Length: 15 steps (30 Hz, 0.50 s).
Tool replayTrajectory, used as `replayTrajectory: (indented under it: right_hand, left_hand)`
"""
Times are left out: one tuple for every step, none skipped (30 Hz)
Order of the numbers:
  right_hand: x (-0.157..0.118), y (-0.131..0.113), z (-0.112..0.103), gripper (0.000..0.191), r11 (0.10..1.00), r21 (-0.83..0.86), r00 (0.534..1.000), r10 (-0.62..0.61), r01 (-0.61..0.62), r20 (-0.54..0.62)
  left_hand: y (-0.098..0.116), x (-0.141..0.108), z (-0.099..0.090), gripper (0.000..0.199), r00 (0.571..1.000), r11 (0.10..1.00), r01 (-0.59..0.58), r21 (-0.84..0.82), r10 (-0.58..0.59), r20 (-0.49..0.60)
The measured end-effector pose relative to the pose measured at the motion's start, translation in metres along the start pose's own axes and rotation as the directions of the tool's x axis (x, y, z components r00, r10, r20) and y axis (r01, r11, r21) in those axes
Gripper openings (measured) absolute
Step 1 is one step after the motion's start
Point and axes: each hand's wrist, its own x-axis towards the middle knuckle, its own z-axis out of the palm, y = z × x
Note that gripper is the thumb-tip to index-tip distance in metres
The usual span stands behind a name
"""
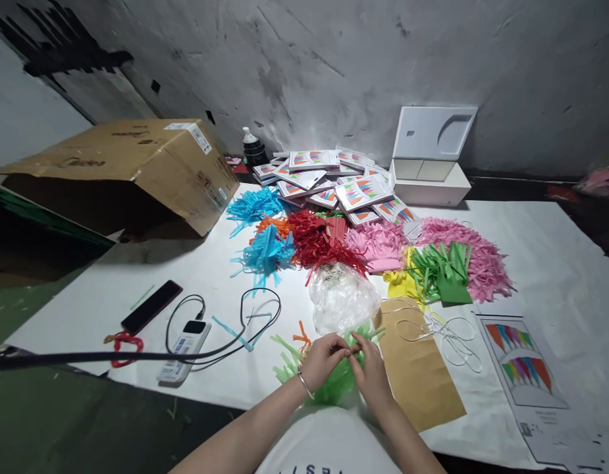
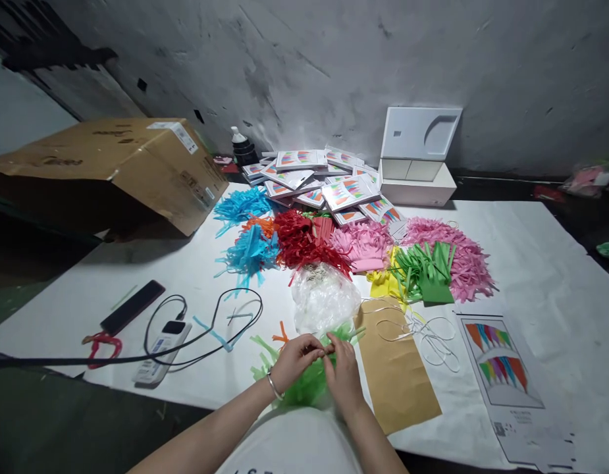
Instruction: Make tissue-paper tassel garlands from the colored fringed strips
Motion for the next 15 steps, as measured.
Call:
replayTrajectory:
  right_hand:
    - [0.002,-0.001,0.001,0.031,1.0,-0.017,1.0,-0.009,0.009,0.004]
    - [0.004,-0.001,0.002,0.024,1.0,-0.024,1.0,-0.02,0.02,0.021]
    - [0.006,0.0,0.004,0.018,0.999,-0.02,0.999,-0.028,0.029,0.043]
    - [0.007,0.001,0.006,0.015,1.0,-0.008,0.998,-0.028,0.029,0.065]
    - [0.007,0.002,0.007,0.016,1.0,0.006,0.997,-0.018,0.018,0.077]
    - [0.007,0.004,0.008,0.018,1.0,0.013,0.997,-0.001,0.0,0.079]
    - [0.006,0.006,0.008,0.019,1.0,0.009,0.997,0.014,-0.015,0.075]
    - [0.005,0.007,0.008,0.02,1.0,-0.004,0.997,0.02,-0.02,0.074]
    - [0.005,0.008,0.006,0.02,1.0,-0.02,0.997,0.015,-0.014,0.08]
    - [0.005,0.007,0.003,0.021,0.999,-0.033,0.996,0.005,-0.002,0.091]
    - [0.007,0.005,-0.001,0.021,0.999,-0.039,0.994,-0.009,0.013,0.107]
    - [0.01,0.001,-0.004,0.021,0.999,-0.034,0.992,-0.024,0.028,0.122]
    - [0.016,-0.003,-0.007,0.022,0.999,-0.021,0.99,-0.037,0.04,0.135]
    - [0.025,-0.006,-0.008,0.021,0.999,0.0,0.988,-0.048,0.048,0.145]
    - [0.034,-0.009,-0.008,0.021,0.998,0.025,0.986,-0.057,0.054,0.155]
  left_hand:
    - [-0.001,0.0,0.0,0.014,1.0,1.0,0.015,-0.005,-0.015,-0.021]
    - [-0.002,0.001,0.001,0.015,0.998,0.999,0.036,-0.021,-0.037,-0.044]
    - [-0.003,0.002,0.002,0.017,0.997,0.997,0.057,-0.043,-0.059,-0.057]
    - [-0.003,0.003,0.002,0.018,0.996,0.996,0.071,-0.061,-0.075,-0.058]
    - [-0.004,0.004,0.002,0.02,0.996,0.995,0.074,-0.071,-0.078,-0.053]
    - [-0.004,0.007,0.0,0.02,0.997,0.996,0.063,-0.069,-0.066,-0.05]
    - [-0.004,0.011,-0.002,0.021,0.998,0.998,0.037,-0.057,-0.041,-0.055]
    - [-0.004,0.016,-0.005,0.02,0.997,0.999,0.003,-0.036,-0.006,-0.08]
    - [-0.005,0.023,-0.008,0.02,0.992,0.999,-0.035,-0.005,0.034,-0.125]
    - [-0.007,0.03,-0.011,0.018,0.98,0.997,-0.068,0.039,0.074,-0.183]
    - [-0.009,0.039,-0.013,0.017,0.966,0.991,-0.096,0.097,0.116,-0.232]
    - [-0.012,0.047,-0.013,0.019,0.957,0.977,-0.126,0.171,0.165,-0.239]
    - [-0.016,0.054,-0.012,0.022,0.957,0.954,-0.166,0.249,0.217,-0.193]
    - [-0.02,0.061,-0.009,0.025,0.959,0.923,-0.219,0.317,0.263,-0.103]
    - [-0.024,0.065,-0.004,0.027,0.955,0.889,-0.278,0.364,0.295,0.01]
